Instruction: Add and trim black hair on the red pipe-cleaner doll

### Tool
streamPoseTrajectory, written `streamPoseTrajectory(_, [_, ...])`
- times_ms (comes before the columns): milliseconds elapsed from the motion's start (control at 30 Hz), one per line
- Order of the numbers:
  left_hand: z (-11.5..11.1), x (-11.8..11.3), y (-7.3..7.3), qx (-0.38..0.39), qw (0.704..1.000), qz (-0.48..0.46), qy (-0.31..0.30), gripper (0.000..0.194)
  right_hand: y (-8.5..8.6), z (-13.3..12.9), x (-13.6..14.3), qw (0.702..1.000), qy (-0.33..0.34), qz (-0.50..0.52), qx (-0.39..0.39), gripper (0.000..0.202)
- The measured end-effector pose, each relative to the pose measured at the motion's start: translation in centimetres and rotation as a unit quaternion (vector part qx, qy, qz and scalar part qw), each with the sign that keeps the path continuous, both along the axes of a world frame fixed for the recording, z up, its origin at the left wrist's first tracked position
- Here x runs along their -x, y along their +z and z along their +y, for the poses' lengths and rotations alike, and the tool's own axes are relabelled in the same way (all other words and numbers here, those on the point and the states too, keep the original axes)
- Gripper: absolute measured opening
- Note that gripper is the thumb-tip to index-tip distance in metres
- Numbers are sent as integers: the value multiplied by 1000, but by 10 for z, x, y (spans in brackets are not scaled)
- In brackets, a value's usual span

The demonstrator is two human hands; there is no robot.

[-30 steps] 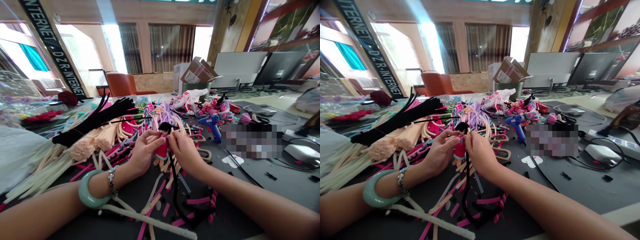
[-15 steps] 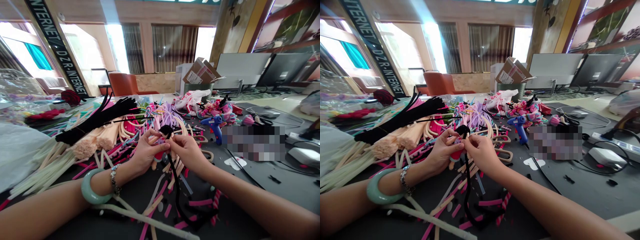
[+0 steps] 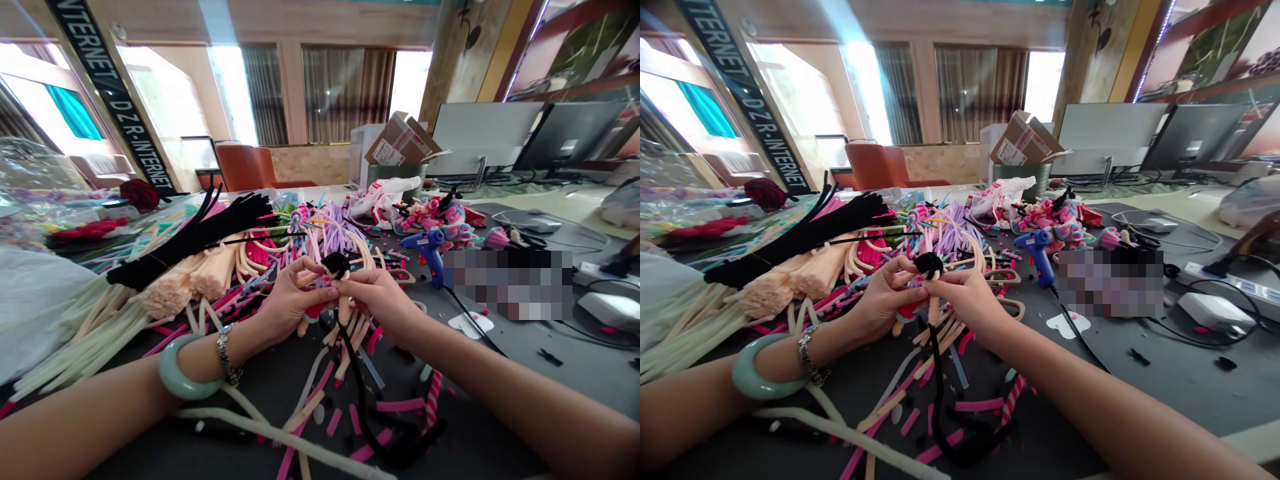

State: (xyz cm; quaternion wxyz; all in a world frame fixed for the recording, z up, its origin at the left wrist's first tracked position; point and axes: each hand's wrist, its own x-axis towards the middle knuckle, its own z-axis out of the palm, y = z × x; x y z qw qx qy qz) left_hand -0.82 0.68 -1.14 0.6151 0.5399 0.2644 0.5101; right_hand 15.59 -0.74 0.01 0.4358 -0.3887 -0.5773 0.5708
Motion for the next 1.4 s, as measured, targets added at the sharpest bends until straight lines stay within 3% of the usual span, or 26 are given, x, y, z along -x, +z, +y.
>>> streamPoseTrajectory(267, [3, 1, 1, -6, 1000, -15, -6, 37, 3, -1, -3, 999, 11, 14, 45, 27])
streamPoseTrajectory(567, [1, 1, 3, -10, 1000, 5, 10, 39, 2, 2, -6, 999, 33, -26, 14, 33])
streamPoseTrajectory(800, [1, 2, 5, -8, 998, 29, 60, 38, 14, 7, -18, 978, 72, -159, -115, 30])
streamPoseTrajectory(900, [1, 2, 5, -2, 997, 36, 64, 38, 26, 11, -31, 954, 8, -237, -183, 33])
streamPoseTrajectory(1033, [1, 3, 3, 2, 997, 44, 57, 38, 40, 17, -51, 927, -91, -251, -263, 34])
streamPoseTrajectory(1167, [0, 2, 2, -51, 992, 91, 72, 34, 47, 13, -55, 880, -180, -287, -334, 27])
streamPoseTrajectory(1400, [-5, 2, -1, -163, 976, 126, 75, 29, 46, -4, -40, 855, -125, -296, -408, 14])
